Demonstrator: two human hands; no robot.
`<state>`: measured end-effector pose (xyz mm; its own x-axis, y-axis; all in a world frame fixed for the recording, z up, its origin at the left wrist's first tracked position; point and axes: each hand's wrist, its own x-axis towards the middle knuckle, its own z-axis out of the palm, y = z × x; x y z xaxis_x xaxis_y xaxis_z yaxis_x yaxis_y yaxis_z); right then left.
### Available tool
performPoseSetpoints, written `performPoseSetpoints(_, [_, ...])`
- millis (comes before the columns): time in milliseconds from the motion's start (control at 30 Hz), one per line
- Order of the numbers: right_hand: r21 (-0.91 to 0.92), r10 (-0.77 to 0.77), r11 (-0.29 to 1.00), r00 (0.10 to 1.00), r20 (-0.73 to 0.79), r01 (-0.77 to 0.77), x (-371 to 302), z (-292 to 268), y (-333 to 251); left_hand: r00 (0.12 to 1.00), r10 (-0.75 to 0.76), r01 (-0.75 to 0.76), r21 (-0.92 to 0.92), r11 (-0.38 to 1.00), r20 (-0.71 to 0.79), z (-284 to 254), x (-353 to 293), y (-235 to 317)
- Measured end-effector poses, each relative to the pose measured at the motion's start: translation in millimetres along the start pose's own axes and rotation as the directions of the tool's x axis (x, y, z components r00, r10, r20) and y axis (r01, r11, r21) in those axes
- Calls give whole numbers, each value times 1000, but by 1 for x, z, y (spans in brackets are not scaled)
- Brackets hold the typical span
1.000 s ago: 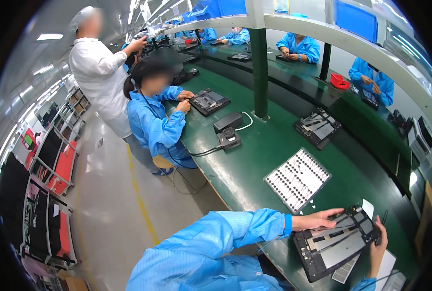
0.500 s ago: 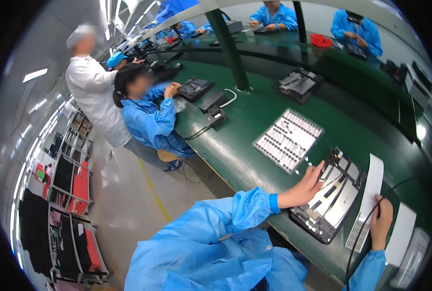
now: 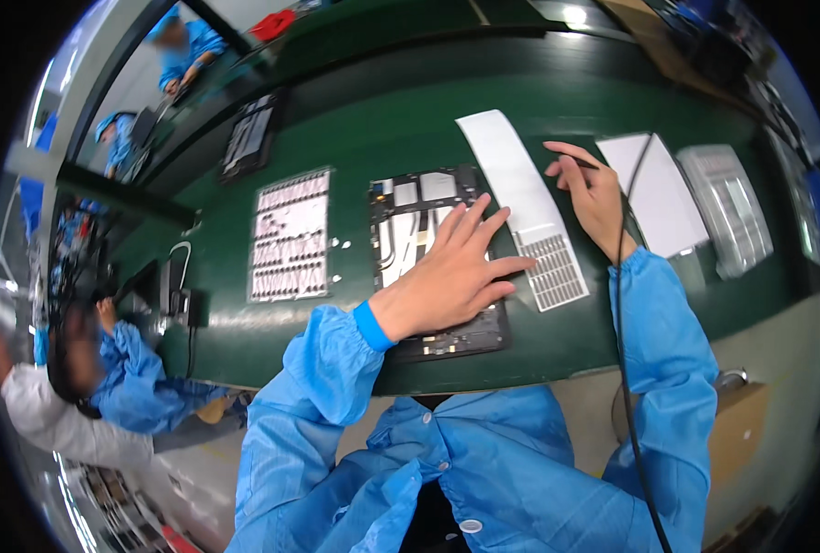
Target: Assembling electronic components and applying adhesive strips to tablet devices on a production line.
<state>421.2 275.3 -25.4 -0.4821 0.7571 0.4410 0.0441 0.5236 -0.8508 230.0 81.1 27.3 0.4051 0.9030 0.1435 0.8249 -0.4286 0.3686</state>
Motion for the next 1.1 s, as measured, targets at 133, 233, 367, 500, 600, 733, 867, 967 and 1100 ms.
performPoseSetpoints(133, [268, 151, 951, 988, 35, -155, -4, -6, 5, 996, 76, -81, 106, 991, 55, 20, 18, -7])
performPoseSetpoints(233, [230, 338, 882, 893, 298, -411, -4, -16, -11, 994, 19, -32, 122, 992, 105, 19, 19, -5])
performPoseSetpoints(367, [227, 323, 859, 830, 455, -459, -12, -10, -15, 997, -5, -2, 89, 996, 75, 16, 18, -5])
performPoseSetpoints(500, [218, 405, 833, 828, 387, -509, -11, -7, -18, 996, -5, -2, 77, 997, 92, 16, 17, -7])
performPoseSetpoints(600, [173, 408, 842, 813, 416, -511, -10, -6, -19, 998, 16, -19, 59, 998, 57, 19, 17, -10])
performPoseSetpoints(733, [149, 399, 853, 810, 431, -499, -9, -7, -19, 998, 26, -30, 71, 997, 60, 19, 19, -9])
performPoseSetpoints(867, [141, 382, 862, 807, 450, -486, -10, -11, -15, 998, 29, -34, 86, 996, 51, 20, 21, -7])
performPoseSetpoints(967, [218, 357, 859, 847, 393, -463, -7, -10, -12, 999, 23, -26, 80, 996, 34, 21, 19, -8])
performPoseSetpoints(1100, [381, 418, 784, 871, 258, -489, -1, -10, -4, 998, 60, -59, 78, 995, -16, 21, 13, -12])
